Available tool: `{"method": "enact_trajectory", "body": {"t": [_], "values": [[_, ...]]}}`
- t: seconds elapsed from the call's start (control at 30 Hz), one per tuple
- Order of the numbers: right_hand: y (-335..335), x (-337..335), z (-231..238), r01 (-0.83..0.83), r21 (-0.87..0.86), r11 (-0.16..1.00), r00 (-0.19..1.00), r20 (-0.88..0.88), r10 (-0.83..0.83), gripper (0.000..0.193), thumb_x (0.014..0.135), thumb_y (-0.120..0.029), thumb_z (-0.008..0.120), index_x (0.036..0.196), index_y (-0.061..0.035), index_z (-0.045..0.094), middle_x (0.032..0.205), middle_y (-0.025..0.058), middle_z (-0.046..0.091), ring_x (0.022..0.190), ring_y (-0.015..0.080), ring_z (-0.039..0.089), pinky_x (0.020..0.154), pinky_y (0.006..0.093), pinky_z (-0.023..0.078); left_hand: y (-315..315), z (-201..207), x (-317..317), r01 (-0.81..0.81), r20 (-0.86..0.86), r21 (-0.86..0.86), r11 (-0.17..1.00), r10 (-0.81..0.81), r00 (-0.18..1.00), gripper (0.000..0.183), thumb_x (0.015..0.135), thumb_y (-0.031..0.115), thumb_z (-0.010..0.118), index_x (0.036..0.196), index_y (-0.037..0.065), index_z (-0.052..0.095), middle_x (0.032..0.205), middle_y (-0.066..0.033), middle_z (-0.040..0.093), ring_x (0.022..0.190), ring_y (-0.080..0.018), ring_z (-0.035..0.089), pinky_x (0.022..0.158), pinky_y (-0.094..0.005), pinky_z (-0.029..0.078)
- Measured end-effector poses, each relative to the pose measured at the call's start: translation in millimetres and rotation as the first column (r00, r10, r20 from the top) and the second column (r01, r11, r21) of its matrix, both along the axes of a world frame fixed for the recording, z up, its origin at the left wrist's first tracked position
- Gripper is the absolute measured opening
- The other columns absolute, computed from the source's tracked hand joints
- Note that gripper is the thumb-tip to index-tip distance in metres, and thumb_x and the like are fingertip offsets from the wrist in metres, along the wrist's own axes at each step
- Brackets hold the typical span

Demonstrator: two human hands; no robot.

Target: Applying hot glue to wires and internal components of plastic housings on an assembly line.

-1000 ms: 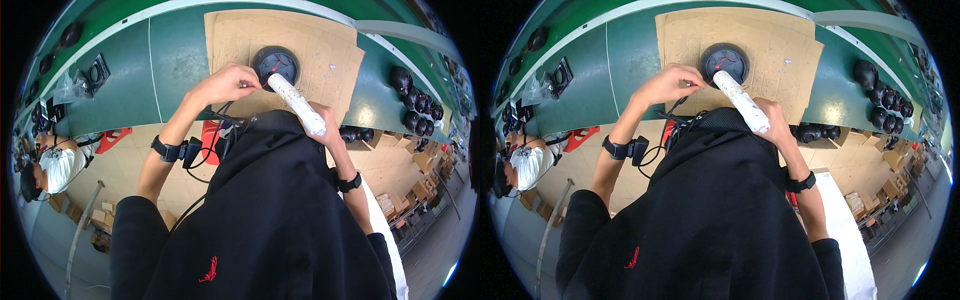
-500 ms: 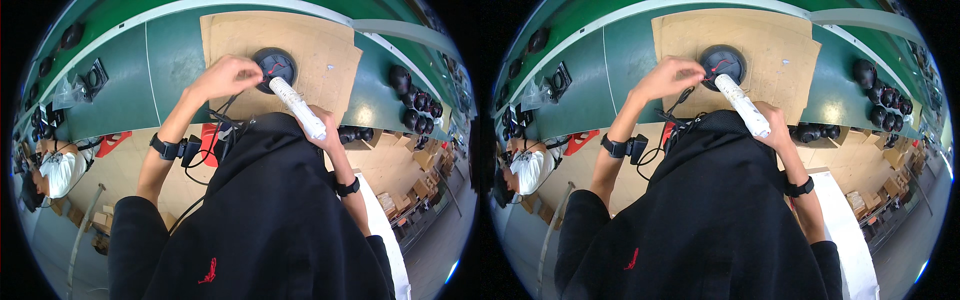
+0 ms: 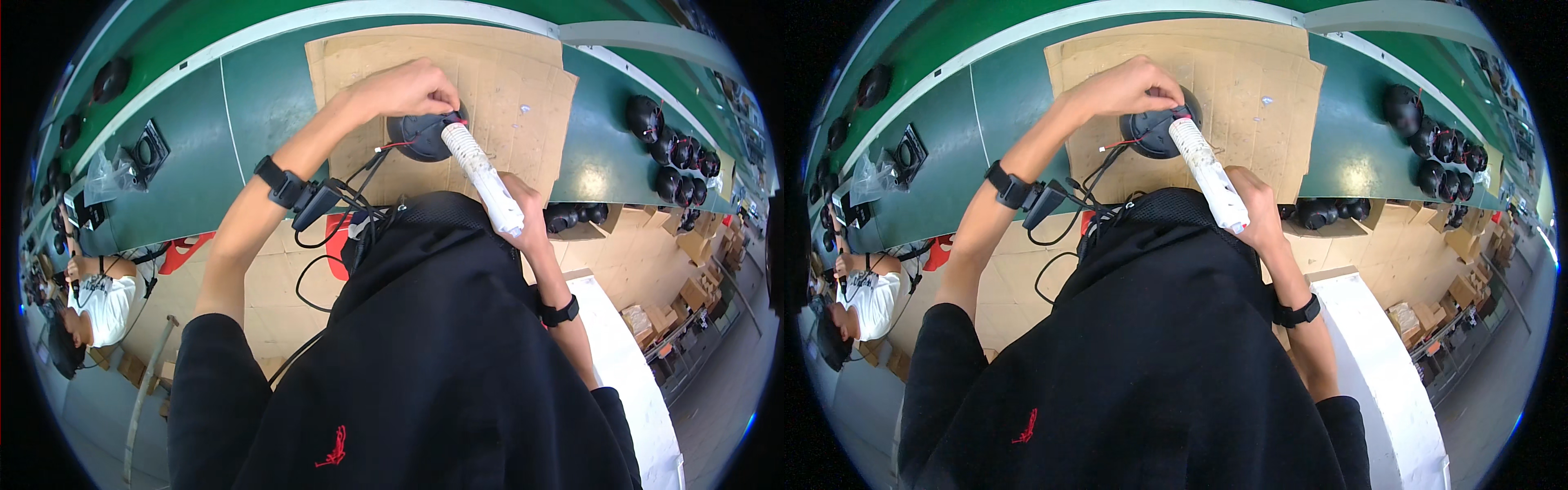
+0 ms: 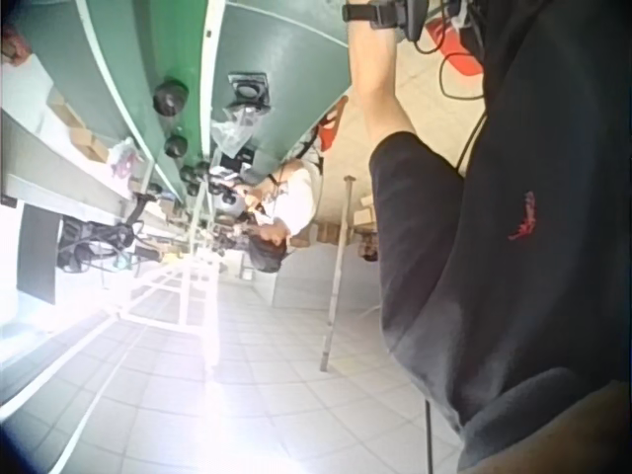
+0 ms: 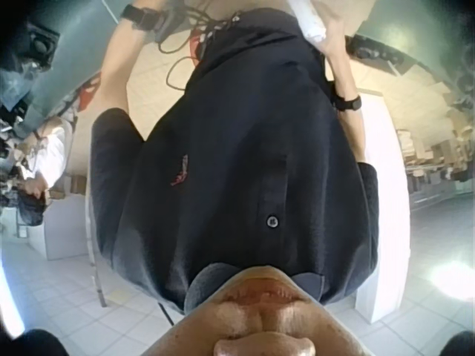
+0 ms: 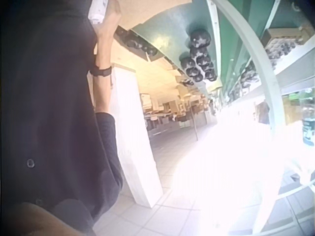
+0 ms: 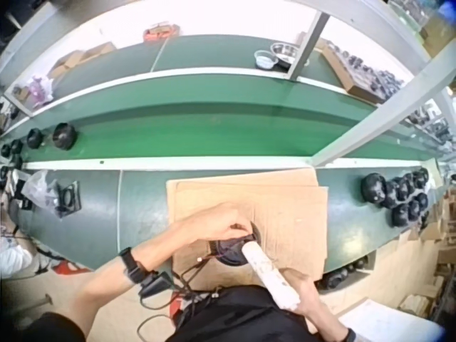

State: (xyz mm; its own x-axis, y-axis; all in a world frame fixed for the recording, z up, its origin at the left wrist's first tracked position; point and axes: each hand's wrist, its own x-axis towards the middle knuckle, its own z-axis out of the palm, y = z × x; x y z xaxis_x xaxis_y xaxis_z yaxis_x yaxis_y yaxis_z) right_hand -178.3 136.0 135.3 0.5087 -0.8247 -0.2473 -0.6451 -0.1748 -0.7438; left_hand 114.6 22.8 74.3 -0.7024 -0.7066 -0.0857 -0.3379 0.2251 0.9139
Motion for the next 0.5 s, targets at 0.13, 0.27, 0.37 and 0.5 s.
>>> {"method": "enact_trajectory", "body": {"t": [0.13,0.27,0.37,0.5], "values": [[-3.2,0.7,2.4,0.001,-0.022,1.000,1.000,0.006,-0.001,0.026,0.077,-0.007,0.071,0.100,0.0035,0.064,0.092,0.0209,0.066,0.085,0.0419,0.066,0.074,0.0421,0.053,-14.4,4.4,-6.0,0.094,0.024,0.067,0.993,-0.096,0.995,0.019,0.085,0.005,0.070,0.103,0.002,0.074,0.088,-0.0126,0.071,0.084,-0.0259,0.068,0.075,-0.0367,0.055],[-4.4,-0.9,4.6,-0.014,-0.012,1.000,1.000,0.019,0.014,0.026,0.077,-0.007,0.071,0.100,0.0034,0.064,0.092,0.0210,0.066,0.085,0.0419,0.065,0.074,0.0424,0.053,-2.3,18.9,12.5,0.144,0.191,-0.126,0.982,-0.118,0.974,0.031,0.080,0.003,0.070,0.111,0.009,0.073,0.096,-0.0099,0.065,0.094,-0.0288,0.064,0.080,-0.0407,0.052],[-5.5,-3.5,4.1,-0.040,-0.072,0.997,0.999,0.034,0.042,0.026,0.079,-0.004,0.070,0.104,0.0040,0.065,0.092,0.0199,0.067,0.082,0.0375,0.068,0.073,0.0382,0.054,11.3,24.4,24.7,0.175,0.294,-0.114,0.978,-0.135,0.946,0.037,0.079,0.005,0.073,0.115,0.012,0.072,0.100,-0.0069,0.062,0.096,-0.0293,0.062,0.081,-0.0424,0.051],[-4.3,-6.3,5.3,-0.019,0.024,1.000,1.000,-0.022,0.020,0.027,0.077,-0.007,0.071,0.101,0.0031,0.065,0.094,0.0212,0.067,0.087,0.0413,0.066,0.075,0.0420,0.053,16.9,18.5,21.3,0.182,0.151,-0.176,0.967,-0.156,0.976,0.028,0.084,0.009,0.073,0.112,0.011,0.073,0.097,-0.0080,0.065,0.094,-0.0277,0.065,0.079,-0.0412,0.052]]}}
